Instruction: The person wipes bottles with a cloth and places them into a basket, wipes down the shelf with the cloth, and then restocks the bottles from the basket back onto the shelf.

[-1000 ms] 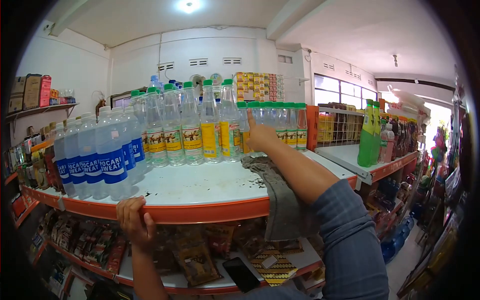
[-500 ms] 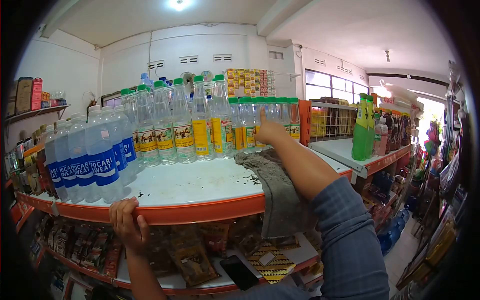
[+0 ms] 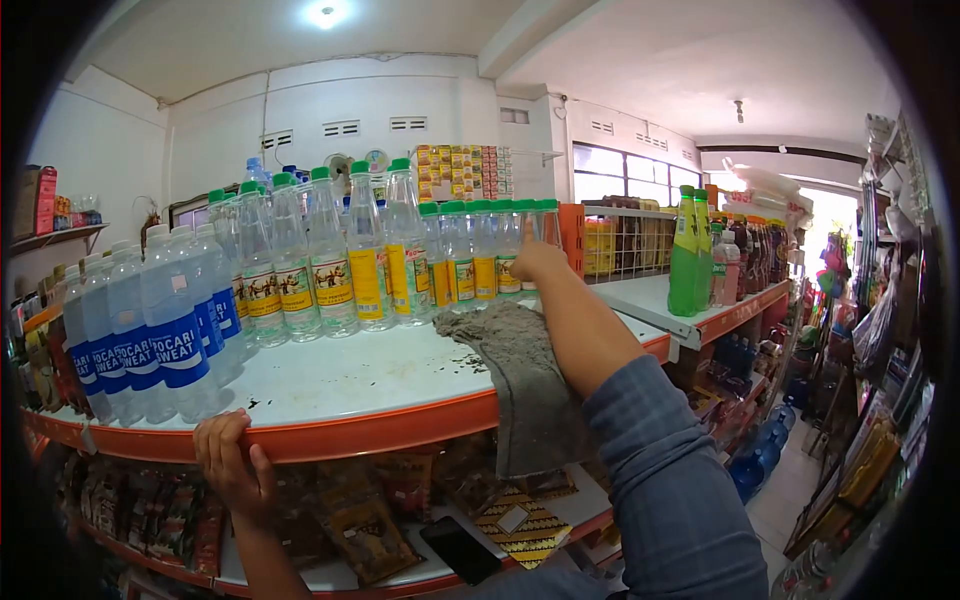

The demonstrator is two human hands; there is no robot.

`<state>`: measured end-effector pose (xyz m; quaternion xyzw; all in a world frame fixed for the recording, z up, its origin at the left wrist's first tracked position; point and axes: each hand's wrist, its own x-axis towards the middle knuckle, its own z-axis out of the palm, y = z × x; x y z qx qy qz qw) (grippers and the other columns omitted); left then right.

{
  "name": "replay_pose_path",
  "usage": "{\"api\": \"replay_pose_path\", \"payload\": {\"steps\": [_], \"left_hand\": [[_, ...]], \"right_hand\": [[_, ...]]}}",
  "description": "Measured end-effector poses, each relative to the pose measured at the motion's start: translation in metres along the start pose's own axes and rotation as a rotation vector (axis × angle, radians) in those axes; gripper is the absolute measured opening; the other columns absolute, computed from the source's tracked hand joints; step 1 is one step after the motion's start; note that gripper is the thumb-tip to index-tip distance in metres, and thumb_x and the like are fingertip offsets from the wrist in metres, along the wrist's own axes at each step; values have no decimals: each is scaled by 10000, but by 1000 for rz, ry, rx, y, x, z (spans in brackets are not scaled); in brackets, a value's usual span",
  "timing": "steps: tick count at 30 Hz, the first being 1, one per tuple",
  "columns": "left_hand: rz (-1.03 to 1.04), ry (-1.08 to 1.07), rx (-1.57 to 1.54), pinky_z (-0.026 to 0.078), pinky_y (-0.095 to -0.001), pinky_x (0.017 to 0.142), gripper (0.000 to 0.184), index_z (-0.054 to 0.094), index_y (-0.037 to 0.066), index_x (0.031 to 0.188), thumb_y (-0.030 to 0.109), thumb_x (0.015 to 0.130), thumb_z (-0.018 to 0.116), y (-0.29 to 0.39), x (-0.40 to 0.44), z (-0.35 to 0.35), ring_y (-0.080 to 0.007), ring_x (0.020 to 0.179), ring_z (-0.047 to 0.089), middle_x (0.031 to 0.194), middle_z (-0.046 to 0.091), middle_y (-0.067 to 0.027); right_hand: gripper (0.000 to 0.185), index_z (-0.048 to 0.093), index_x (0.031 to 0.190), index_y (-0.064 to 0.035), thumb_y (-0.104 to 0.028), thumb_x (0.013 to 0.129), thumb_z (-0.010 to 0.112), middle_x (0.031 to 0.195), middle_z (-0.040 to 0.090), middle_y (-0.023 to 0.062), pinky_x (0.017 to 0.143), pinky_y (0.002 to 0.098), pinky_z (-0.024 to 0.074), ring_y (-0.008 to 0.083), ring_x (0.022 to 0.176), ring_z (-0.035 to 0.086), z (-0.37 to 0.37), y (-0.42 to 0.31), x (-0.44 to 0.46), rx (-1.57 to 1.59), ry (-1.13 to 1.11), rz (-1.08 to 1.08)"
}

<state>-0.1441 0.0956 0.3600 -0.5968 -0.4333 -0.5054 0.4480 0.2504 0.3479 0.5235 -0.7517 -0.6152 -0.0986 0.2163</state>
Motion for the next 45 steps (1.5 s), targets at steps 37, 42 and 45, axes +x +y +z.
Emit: {"api": "replay_pose_path", "payload": {"steps": [37, 42, 45], "left_hand": [[-19, 56, -50, 335, -422, 961, 251, 574, 64, 964, 205, 770, 499, -1, 3, -1, -267, 979, 531, 990, 594, -91], [-39, 38, -47, 323, -425, 970, 255, 572, 66, 973, 204, 771, 498, -2, 1, -1, -270, 986, 528, 994, 594, -89], [4, 76, -17, 350, -438, 926, 237, 540, 43, 943, 194, 781, 456, -2, 3, 2, -294, 931, 540, 948, 592, -121]], "right_hand": [[349, 688, 890, -75, -342, 666, 653, 817, 668, 114, 634, 342, 525, 221, 757, 648, -81, -84, 13, 693, 208, -433], [455, 636, 1005, -37, -346, 673, 676, 877, 628, 104, 622, 356, 514, 222, 792, 613, -73, -135, -2, 751, 125, -403], [517, 600, 1032, 15, -351, 675, 677, 964, 609, 150, 721, 370, 504, 258, 876, 600, -43, -153, 0, 668, 238, -366]]}}
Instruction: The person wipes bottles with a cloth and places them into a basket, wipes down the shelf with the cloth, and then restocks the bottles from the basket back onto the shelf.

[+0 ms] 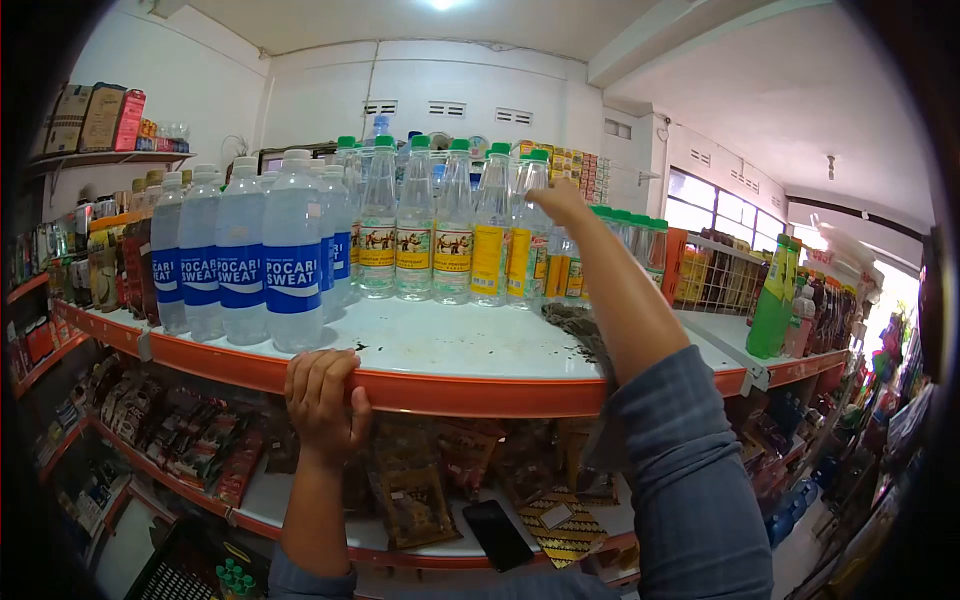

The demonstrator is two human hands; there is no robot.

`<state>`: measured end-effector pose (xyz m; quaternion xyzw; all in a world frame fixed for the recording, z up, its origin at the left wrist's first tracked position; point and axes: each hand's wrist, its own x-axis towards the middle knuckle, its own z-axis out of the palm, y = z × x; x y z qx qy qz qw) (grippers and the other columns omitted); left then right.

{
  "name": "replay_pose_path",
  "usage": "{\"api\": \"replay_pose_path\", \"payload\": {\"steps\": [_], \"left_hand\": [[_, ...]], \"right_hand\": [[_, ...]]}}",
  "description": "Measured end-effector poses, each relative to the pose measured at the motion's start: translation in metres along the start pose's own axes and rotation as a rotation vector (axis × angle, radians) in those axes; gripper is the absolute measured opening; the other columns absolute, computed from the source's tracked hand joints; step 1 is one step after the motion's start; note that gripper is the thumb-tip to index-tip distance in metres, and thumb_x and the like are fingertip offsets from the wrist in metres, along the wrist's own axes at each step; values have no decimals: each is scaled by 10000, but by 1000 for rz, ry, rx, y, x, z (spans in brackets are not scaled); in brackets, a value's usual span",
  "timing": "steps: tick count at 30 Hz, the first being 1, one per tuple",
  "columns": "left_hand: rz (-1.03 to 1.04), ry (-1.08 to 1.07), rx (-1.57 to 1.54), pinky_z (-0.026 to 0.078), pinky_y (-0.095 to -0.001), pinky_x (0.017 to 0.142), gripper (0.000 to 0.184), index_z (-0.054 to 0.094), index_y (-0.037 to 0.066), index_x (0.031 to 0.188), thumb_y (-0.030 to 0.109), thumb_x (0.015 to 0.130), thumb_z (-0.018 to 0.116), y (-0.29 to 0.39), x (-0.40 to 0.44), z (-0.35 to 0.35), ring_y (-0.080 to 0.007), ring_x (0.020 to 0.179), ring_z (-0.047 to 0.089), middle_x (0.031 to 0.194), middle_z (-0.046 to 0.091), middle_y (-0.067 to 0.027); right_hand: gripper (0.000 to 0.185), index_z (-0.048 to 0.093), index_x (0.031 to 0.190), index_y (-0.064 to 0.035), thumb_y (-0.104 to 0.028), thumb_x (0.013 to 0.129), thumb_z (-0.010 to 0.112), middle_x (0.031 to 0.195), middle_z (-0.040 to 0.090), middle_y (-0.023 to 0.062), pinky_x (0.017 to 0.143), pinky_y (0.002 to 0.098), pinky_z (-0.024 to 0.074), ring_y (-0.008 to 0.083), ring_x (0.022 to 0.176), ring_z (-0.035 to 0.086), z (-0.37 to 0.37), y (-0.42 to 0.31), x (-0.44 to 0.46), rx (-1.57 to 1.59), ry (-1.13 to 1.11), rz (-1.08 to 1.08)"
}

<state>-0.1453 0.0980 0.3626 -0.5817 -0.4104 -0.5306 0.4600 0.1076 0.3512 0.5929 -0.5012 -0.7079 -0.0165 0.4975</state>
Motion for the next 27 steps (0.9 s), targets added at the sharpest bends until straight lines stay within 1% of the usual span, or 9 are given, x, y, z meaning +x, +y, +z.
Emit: {"api": "replay_pose_path", "payload": {"steps": [1, 2, 4, 8, 10, 16, 20, 22, 27], "left_hand": [[4, 0, -1, 350, -438, 926, 237, 540, 43, 943, 194, 781, 456, -1, -1, 1, -294, 931, 540, 948, 592, -121], [-1, -1, -5, 344, -434, 938, 247, 555, 54, 954, 204, 779, 468, -2, -2, 1, -285, 950, 537, 966, 595, -107], [-4, -8, -11, 338, -430, 951, 257, 569, 64, 965, 215, 777, 480, -3, -2, 2, -275, 968, 533, 983, 598, -93], [-5, 4, 3, 348, -437, 936, 244, 564, 63, 941, 218, 780, 466, -1, -2, 4, -277, 948, 539, 970, 601, -97], [-7, 0, 6, 350, -438, 932, 240, 562, 62, 933, 219, 780, 463, 0, -1, 4, -277, 942, 540, 967, 601, -98], [8, 6, 18, 349, -436, 928, 241, 559, 55, 926, 221, 783, 459, 0, 0, 5, -280, 926, 546, 956, 603, -104], [9, -6, 25, 341, -441, 938, 251, 552, 38, 942, 208, 789, 446, 0, -1, 4, -300, 936, 535, 954, 597, -123], [8, -20, 23, 334, -445, 945, 260, 543, 25, 954, 199, 793, 436, 1, -2, 3, -317, 944, 524, 956, 590, -142], [-10, -21, 24, 331, -442, 953, 247, 551, 48, 955, 209, 795, 452, 3, 0, 1, -291, 959, 535, 984, 598, -113]], "right_hand": [[552, 602, 990, 67, -376, 668, 673, 1012, 615, 208, 775, 380, 513, 302, 916, 621, 8, -1, -6, -79, 144, -98], [552, 602, 990, 67, -376, 668, 673, 1012, 615, 208, 775, 380, 513, 302, 916, 621, 13, -1, -10, -77, 146, -96], [648, 487, 1130, 52, -345, 658, 686, 1141, 550, 248, 900, 387, 442, 363, 1069, 542, 14, -7, -22, -90, 142, -27], [697, 422, 1174, 49, -346, 665, 688, 1105, 567, 245, 879, 395, 458, 361, 1040, 559, 10, -16, -35, -101, 118, 44], [836, 324, 1268, 44, -343, 654, 739, 1099, 587, 210, 832, 384, 488, 322, 985, 599, 9, -19, -35, -123, 98, 89], [827, 378, 1210, 23, -437, 630, 745, 1096, 576, 224, 847, 388, 476, 311, 1020, 584, 13, -11, -35, -194, 167, 6], [844, 357, 1228, 24, -413, 617, 741, 1113, 567, 220, 846, 370, 477, 299, 1033, 576, 11, -10, -40, -103, 171, 28], [972, 265, 1290, 106, -438, 616, 708, 1132, 563, 235, 828, 380, 487, 306, 1010, 590, 7, -6, -40, -102, 11, 16], [913, 308, 1253, 97, -363, 594, 740, 1098, 572, 234, 827, 377, 491, 303, 1003, 591, 5, 0, -44, -79, -9, 13]]}}
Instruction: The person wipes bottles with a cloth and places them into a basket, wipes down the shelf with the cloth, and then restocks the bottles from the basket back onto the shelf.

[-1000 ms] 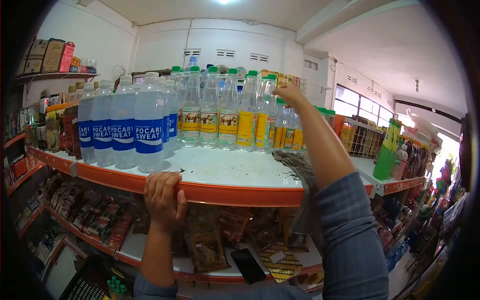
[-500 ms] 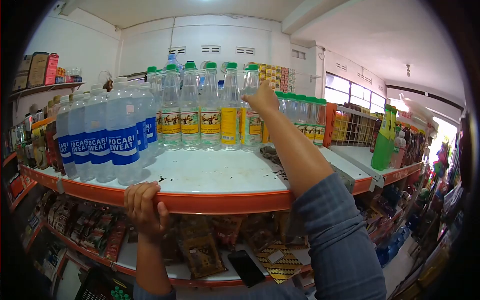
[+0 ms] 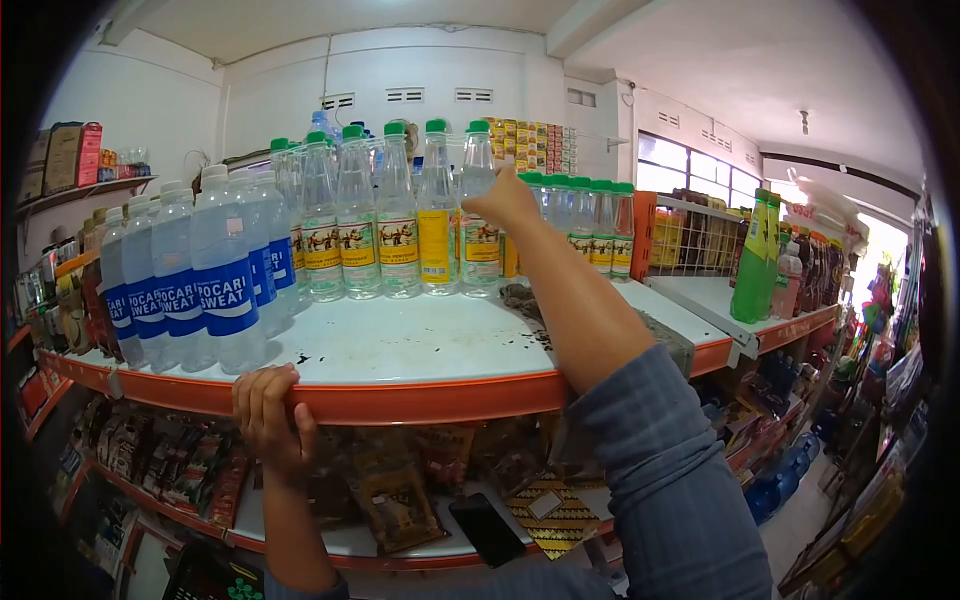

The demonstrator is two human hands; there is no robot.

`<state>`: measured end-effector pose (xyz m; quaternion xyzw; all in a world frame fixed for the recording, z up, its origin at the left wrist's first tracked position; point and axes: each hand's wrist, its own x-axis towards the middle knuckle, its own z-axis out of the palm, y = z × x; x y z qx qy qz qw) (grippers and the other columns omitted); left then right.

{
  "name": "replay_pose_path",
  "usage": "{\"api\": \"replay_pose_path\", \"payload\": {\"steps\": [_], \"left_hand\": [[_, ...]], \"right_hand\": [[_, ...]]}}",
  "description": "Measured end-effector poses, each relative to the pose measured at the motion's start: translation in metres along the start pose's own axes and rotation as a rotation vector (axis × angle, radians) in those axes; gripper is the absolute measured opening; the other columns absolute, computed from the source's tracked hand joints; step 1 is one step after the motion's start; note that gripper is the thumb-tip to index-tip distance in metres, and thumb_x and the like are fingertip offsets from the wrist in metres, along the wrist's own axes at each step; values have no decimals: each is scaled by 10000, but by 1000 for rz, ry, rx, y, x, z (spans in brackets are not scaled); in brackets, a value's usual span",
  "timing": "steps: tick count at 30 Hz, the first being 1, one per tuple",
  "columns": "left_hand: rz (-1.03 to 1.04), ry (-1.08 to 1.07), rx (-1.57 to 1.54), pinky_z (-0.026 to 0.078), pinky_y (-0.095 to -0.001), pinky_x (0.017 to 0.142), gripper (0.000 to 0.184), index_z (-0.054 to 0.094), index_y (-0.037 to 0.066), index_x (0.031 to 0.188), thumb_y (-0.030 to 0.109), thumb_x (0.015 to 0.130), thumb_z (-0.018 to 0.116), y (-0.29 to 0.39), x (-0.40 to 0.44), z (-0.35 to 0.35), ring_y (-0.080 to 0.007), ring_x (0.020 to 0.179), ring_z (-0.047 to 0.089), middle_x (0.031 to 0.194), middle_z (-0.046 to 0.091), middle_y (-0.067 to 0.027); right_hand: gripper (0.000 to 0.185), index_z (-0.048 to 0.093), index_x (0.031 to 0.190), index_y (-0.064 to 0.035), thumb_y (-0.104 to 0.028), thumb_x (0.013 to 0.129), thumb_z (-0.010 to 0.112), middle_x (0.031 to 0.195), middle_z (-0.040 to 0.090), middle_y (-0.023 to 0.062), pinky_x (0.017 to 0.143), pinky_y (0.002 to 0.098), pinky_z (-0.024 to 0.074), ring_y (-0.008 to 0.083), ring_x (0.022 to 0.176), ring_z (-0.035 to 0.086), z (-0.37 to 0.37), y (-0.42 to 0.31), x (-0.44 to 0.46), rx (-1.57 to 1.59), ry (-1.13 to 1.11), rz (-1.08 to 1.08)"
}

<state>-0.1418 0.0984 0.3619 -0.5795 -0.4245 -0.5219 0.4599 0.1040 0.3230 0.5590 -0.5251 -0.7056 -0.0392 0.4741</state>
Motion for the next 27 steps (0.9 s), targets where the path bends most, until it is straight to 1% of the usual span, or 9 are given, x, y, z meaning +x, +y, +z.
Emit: {"api": "replay_pose_path", "payload": {"steps": [7, 11, 14, 16, 18, 22, 23, 25, 27], "left_hand": [[-9, -34, -9, 322, -442, 960, 243, 544, 44, 965, 188, 790, 455, 1, 1, -3, -300, 976, 523, 992, 592, -119], [-2, -42, -17, 322, -442, 959, 245, 541, 38, 965, 176, 780, 461, 1, 1, -3, -304, 975, 519, 991, 589, -126], [-8, -45, -19, 321, -444, 961, 248, 541, 35, 969, 173, 778, 462, 2, 1, -4, -308, 979, 516, 992, 588, -129], [-13, -55, -16, 320, -446, 963, 250, 541, 34, 971, 173, 779, 461, 3, 2, -5, -310, 983, 513, 992, 587, -130], [-18, -78, -34, 306, -445, 978, 264, 529, 17, 1003, 174, 821, 421, 5, 2, -7, -327, 1000, 499, 1015, 573, -152], [-46, -73, -44, 310, -456, 980, 253, 542, 35, 986, 169, 788, 457, 5, 2, -6, -313, 1007, 503, 1016, 582, -129], [-43, -71, -46, 307, -456, 984, 254, 541, 36, 989, 169, 790, 457, 4, 2, -6, -312, 1011, 504, 1022, 582, -128], [-47, -73, -45, 305, -455, 987, 255, 541, 37, 993, 170, 792, 457, 4, 2, -6, -311, 1015, 504, 1028, 581, -126], [-46, -79, -34, 300, -457, 994, 258, 540, 40, 1000, 171, 794, 456, 5, 2, -7, -307, 1024, 506, 1032, 582, -122]], "right_hand": [[964, 367, 1185, 60, -433, 507, 841, 1066, 556, 194, 837, 376, 493, 310, 991, 583, 8, -2, -5, -106, 98, -34], [1015, 335, 1247, 73, -452, 525, 818, 1083, 567, 233, 847, 377, 483, 330, 1014, 579, 7, 4, -6, -127, 75, -59], [954, 354, 1234, 68, -394, 535, 810, 1097, 560, 227, 801, 375, 509, 318, 1005, 584, 3, 6, -4, -44, -61, 38], [929, 377, 1223, 65, -359, 517, 806, 1096, 565, 209, 699, 354, 544, 295, 974, 599, 2, 10, 1, -31, -114, 43], [899, 399, 1195, 57, -345, 507, 813, 1077, 573, 195, 649, 343, 549, 281, 949, 608, 1, 14, 5, -35, -116, 29], [768, 466, 1082, 15, -309, 491, 834, 1006, 590, 154, 569, 303, 556, 240, 868, 627, -3, 19, 7, -62, -131, 22], [768, 466, 1082, 15, -309, 491, 834, 1006, 590, 154, 569, 303, 556, 240, 868, 627, -3, 20, 8, -65, -140, 20], [805, 502, 1052, 47, -354, 457, 867, 1019, 612, 191, 757, 334, 520, 281, 918, 623, 1, 28, 14, -36, -105, -19], [781, 505, 1026, 24, -354, 453, 877, 978, 616, 166, 684, 327, 528, 254, 862, 631, -1, 36, 17, 50, -162, -11]]}}
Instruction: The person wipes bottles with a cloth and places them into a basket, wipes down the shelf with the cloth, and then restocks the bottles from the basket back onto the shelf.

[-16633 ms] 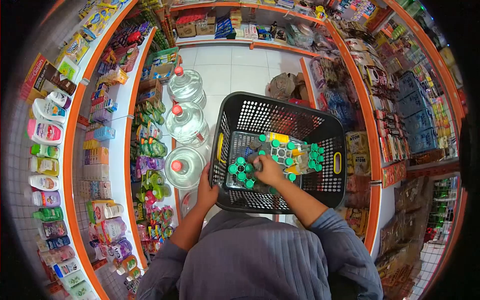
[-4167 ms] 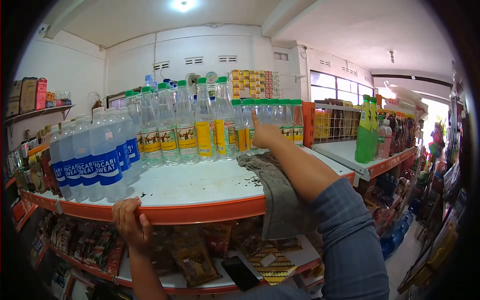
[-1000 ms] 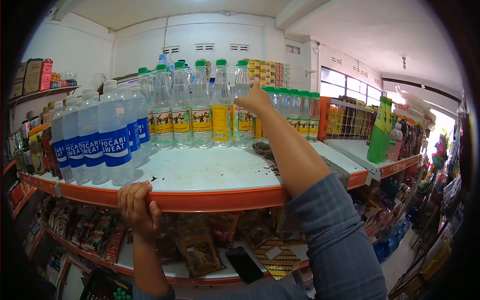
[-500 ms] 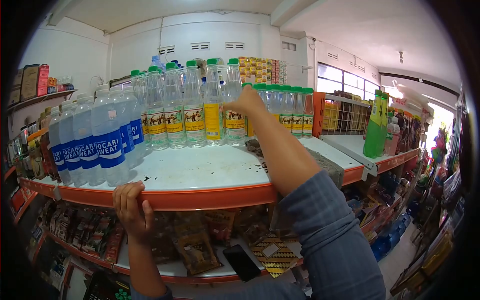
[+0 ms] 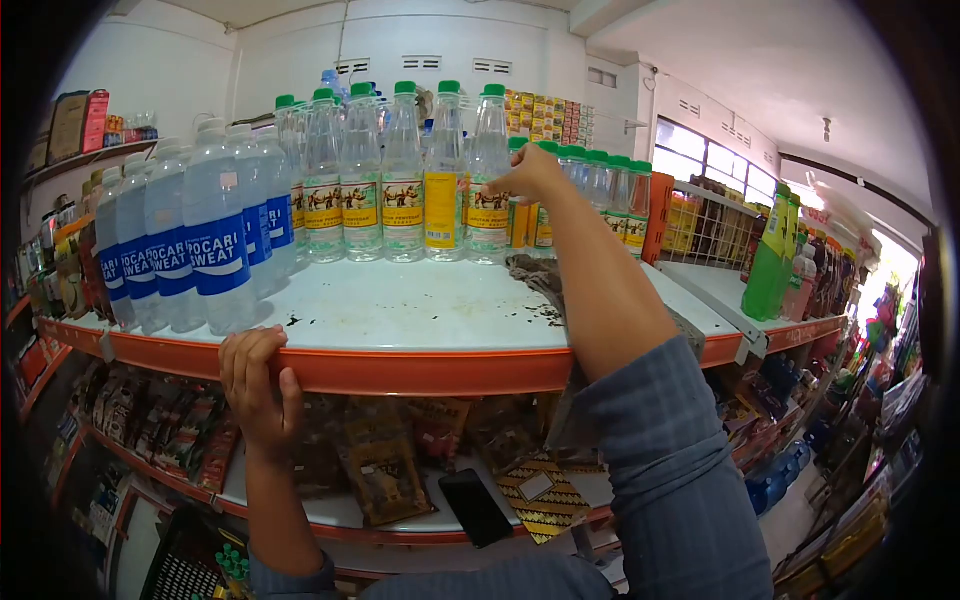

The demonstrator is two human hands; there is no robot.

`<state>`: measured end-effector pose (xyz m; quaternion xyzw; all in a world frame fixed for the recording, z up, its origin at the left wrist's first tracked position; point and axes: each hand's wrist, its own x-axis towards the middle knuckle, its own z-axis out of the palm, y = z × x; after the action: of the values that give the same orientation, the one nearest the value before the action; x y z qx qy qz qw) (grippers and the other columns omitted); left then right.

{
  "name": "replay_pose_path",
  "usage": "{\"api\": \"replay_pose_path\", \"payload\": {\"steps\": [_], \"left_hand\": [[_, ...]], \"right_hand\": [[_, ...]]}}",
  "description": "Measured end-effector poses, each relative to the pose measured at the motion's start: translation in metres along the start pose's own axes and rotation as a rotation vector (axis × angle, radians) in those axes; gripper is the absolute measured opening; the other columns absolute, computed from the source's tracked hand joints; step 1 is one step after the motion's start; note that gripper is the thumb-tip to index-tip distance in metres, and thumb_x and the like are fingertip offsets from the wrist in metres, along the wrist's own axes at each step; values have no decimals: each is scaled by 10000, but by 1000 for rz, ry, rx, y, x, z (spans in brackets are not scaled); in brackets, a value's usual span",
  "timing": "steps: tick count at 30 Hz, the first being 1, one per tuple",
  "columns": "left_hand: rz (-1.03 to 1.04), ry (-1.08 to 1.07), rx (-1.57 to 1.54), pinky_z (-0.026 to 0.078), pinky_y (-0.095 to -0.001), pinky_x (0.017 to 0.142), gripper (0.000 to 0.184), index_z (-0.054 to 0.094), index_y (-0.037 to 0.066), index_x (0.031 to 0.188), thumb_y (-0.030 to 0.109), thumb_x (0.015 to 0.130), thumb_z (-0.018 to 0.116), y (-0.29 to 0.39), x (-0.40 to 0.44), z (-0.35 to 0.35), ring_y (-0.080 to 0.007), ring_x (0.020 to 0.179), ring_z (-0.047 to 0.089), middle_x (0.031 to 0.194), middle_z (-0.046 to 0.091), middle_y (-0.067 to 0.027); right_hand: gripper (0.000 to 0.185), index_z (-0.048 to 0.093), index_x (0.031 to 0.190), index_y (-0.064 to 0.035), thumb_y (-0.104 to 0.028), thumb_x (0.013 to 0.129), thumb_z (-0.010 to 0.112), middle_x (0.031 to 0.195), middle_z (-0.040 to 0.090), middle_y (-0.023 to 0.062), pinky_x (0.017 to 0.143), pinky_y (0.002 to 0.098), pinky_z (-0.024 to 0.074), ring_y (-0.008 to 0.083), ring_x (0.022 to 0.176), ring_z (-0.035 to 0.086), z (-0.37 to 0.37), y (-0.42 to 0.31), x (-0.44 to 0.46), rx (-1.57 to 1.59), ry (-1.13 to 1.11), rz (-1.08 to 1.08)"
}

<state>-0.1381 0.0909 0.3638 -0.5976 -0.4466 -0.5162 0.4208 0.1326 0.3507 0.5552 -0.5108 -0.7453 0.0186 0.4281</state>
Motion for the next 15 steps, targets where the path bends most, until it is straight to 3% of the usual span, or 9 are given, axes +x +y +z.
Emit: {"api": "replay_pose_path", "payload": {"steps": [2, 4, 5, 11, 13, 15], "left_hand": [[-4, 0, -1, 298, -457, 996, 259, 540, 42, 1002, 171, 795, 456, 0, 0, 0, -304, 1026, 507, 1034, 583, -119], [-7, -2, -3, 296, -458, 998, 259, 540, 43, 1005, 172, 796, 456, 0, -1, 0, -301, 1028, 508, 1036, 583, -117], [-5, 0, 2, 294, -458, 999, 258, 540, 44, 1004, 173, 796, 457, 0, -1, 0, -298, 1028, 509, 1037, 583, -117], [-3, 6, 3, 292, -456, 1002, 255, 541, 48, 1002, 176, 797, 460, -1, -1, 1, -291, 1026, 512, 1038, 584, -113], [-4, 4, 7, 293, -456, 1001, 254, 542, 49, 1001, 176, 796, 461, -2, -2, 2, -290, 1026, 512, 1038, 584, -112], [1, -11, 11, 272, -456, 1019, 275, 533, 30, 1025, 166, 816, 420, -3, -3, 2, -309, 1043, 494, 1041, 580, -133]], "right_hand": [[758, 508, 1000, 0, -354, 448, 888, 936, 620, 141, 611, 320, 536, 226, 807, 638, -3, 5, 1, 89, -50, 1], [645, 489, 988, -32, -219, 513, 884, 899, 584, 78, 566, 287, 561, 148, 751, 603, -5, 8, 1, 158, -80, 1], [645, 489, 988, -32, -219, 513, 884, 899, 584, 78, 566, 287, 561, 148, 751, 603, -6, 10, 1, 158, -83, 0], [778, 497, 1013, -25, -455, 480, 865, 872, 593, 106, 572, 283, 548, 167, 714, 617, -10, -4, -8, 176, -144, 10], [852, 503, 1012, 2, -555, 460, 836, 892, 602, 130, 558, 287, 539, 173, 722, 619, -3, -11, -5, -19, 10, 28], [838, 506, 1006, 14, -546, 477, 834, 899, 604, 139, 552, 288, 538, 174, 733, 618, 6, -15, -4, -73, 73, 28]]}}
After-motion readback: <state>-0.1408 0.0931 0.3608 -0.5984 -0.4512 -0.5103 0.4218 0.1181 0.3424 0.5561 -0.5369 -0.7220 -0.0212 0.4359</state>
